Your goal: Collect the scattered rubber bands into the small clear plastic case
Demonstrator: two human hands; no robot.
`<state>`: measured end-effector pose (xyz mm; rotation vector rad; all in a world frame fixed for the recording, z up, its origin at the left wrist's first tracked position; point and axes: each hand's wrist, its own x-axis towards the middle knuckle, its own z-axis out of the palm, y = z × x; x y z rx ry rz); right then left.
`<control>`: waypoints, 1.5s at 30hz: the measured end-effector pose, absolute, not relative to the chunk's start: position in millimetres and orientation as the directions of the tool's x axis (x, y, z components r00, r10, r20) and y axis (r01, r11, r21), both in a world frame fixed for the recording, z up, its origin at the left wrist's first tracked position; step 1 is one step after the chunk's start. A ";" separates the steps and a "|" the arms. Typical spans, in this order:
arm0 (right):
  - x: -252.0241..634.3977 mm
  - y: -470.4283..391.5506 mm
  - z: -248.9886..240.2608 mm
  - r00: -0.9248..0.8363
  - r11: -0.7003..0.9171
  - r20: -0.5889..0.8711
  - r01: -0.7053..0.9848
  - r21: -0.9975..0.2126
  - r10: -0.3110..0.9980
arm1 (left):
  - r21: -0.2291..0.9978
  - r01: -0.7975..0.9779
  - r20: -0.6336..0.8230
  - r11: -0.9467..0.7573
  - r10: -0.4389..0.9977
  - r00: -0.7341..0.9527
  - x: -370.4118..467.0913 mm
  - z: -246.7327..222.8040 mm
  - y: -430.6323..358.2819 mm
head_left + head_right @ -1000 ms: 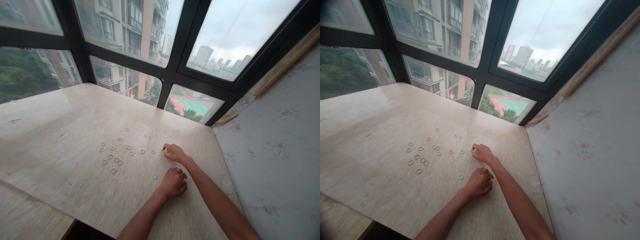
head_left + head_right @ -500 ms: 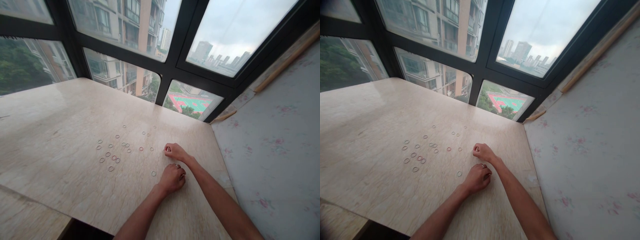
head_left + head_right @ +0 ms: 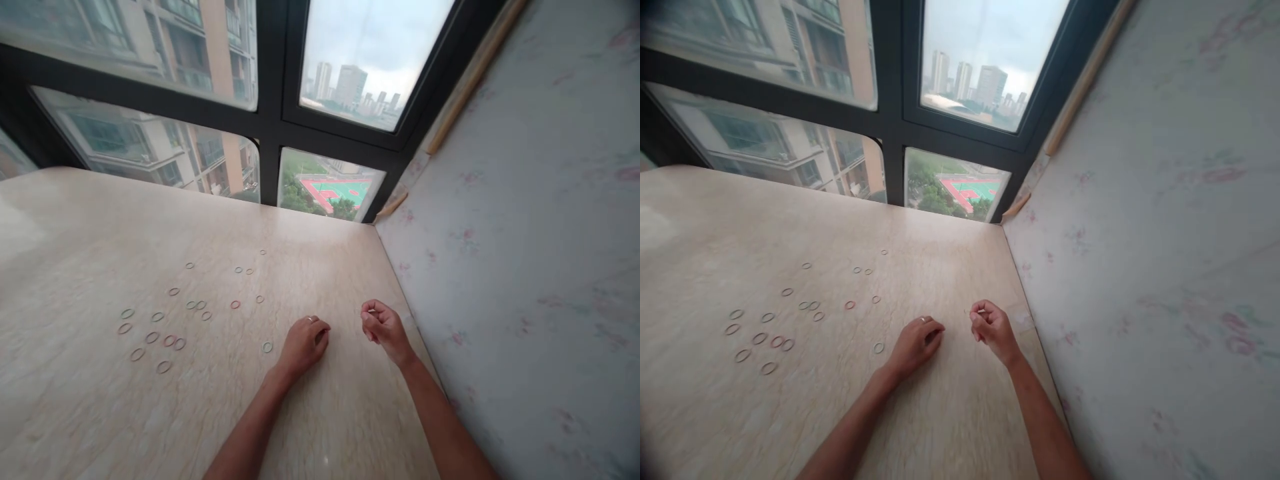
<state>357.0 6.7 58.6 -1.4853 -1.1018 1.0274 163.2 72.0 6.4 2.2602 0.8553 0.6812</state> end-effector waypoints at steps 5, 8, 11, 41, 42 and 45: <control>396.0 -59.6 52.3 0.376 -0.180 -0.062 0.289 -0.940 0.925 | 0.700 0.394 0.238 -0.596 0.714 0.658 163.8 4.4 73.7; 409.7 -82.7 51.0 0.408 -0.244 -0.057 0.423 -0.873 0.911 | 0.699 0.398 0.233 -0.594 0.716 0.659 163.9 1.6 74.9; 415.6 -90.8 51.2 0.411 -0.291 -0.047 0.555 -0.779 0.910 | 0.701 0.398 0.228 -0.591 0.715 0.661 163.4 -0.3 75.8; 310.8 -75.3 7.2 0.085 0.083 0.182 0.653 -0.753 0.980 | 0.934 0.198 0.180 -0.296 0.873 0.454 158.8 3.0 78.2; 310.8 -76.0 7.5 0.077 0.091 0.188 0.658 -0.748 0.979 | 0.957 0.156 0.154 -0.243 0.887 0.435 158.7 2.3 77.9; 308.9 -77.6 6.0 0.048 0.126 0.224 0.702 -0.701 0.974 | 0.998 0.017 0.047 -0.058 0.919 0.392 154.6 3.6 78.9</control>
